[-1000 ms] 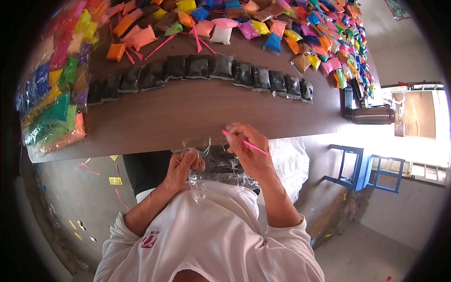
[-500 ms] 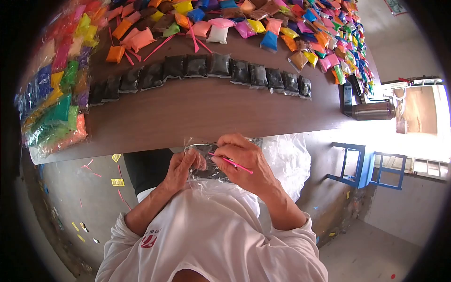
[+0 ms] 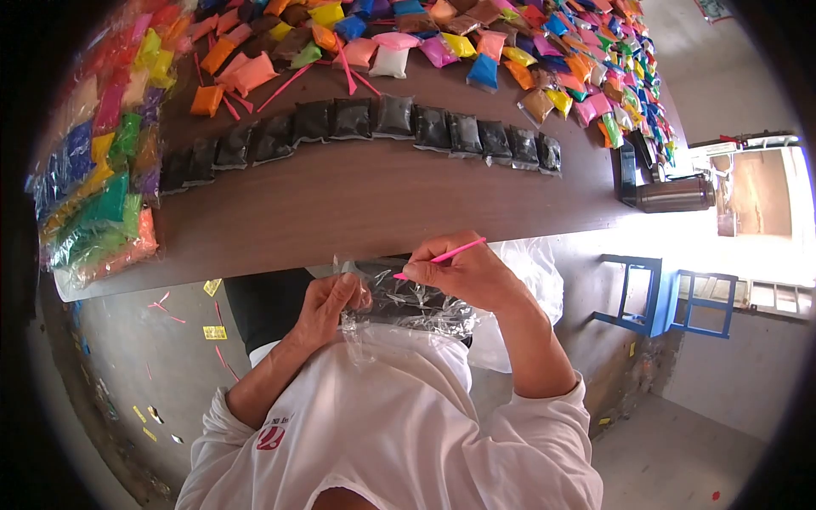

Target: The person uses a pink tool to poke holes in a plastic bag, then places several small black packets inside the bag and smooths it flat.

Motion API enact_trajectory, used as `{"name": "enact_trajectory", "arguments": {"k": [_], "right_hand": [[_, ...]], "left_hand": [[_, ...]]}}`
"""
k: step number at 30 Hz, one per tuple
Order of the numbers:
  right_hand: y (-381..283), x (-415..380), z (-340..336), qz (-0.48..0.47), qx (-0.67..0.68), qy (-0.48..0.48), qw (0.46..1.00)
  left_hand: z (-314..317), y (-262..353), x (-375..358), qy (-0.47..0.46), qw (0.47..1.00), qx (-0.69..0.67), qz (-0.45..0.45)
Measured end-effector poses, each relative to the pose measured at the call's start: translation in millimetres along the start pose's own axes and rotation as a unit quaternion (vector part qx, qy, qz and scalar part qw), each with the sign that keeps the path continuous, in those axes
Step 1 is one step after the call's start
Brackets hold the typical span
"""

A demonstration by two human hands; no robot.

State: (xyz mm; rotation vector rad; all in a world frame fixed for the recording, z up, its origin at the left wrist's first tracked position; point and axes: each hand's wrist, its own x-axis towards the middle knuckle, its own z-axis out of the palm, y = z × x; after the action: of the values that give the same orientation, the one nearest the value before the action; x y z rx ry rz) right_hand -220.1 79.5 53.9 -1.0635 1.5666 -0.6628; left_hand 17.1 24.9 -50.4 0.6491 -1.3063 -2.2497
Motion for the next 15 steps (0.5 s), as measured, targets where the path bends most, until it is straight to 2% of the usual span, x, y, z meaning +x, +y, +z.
{"name": "enact_trajectory", "arguments": {"k": [2, 5, 8, 9, 15], "right_hand": [[0.2, 0.7, 0.3, -0.088, -0.027, 0.002, 0.996], [-4.0, -5.9, 14.1, -0.041, 0.047, 0.006, 0.998], [-5.9, -11.3, 25.4, -0.081, 0.0, 0.039, 0.996], [-2.8, -10.7, 27.3, -0.147, -0.057, 0.069, 0.985], [-5.4, -22.0, 38.2, -0.271, -0.191, 0.178, 0.927]], "left_hand": [[2.1, 1.8, 0.2, 0.003, 1.0, -0.005, -0.007], [2.9, 1.7, 1.3, -0.005, 1.0, -0.004, -0.013], [2.3, -1.8, 1.7, -0.011, 1.0, -0.001, -0.015], [2.1, -3.0, 1.8, -0.012, 1.0, -0.001, -0.016], [1.9, -4.0, 3.1, -0.016, 0.999, 0.014, -0.024]]}}
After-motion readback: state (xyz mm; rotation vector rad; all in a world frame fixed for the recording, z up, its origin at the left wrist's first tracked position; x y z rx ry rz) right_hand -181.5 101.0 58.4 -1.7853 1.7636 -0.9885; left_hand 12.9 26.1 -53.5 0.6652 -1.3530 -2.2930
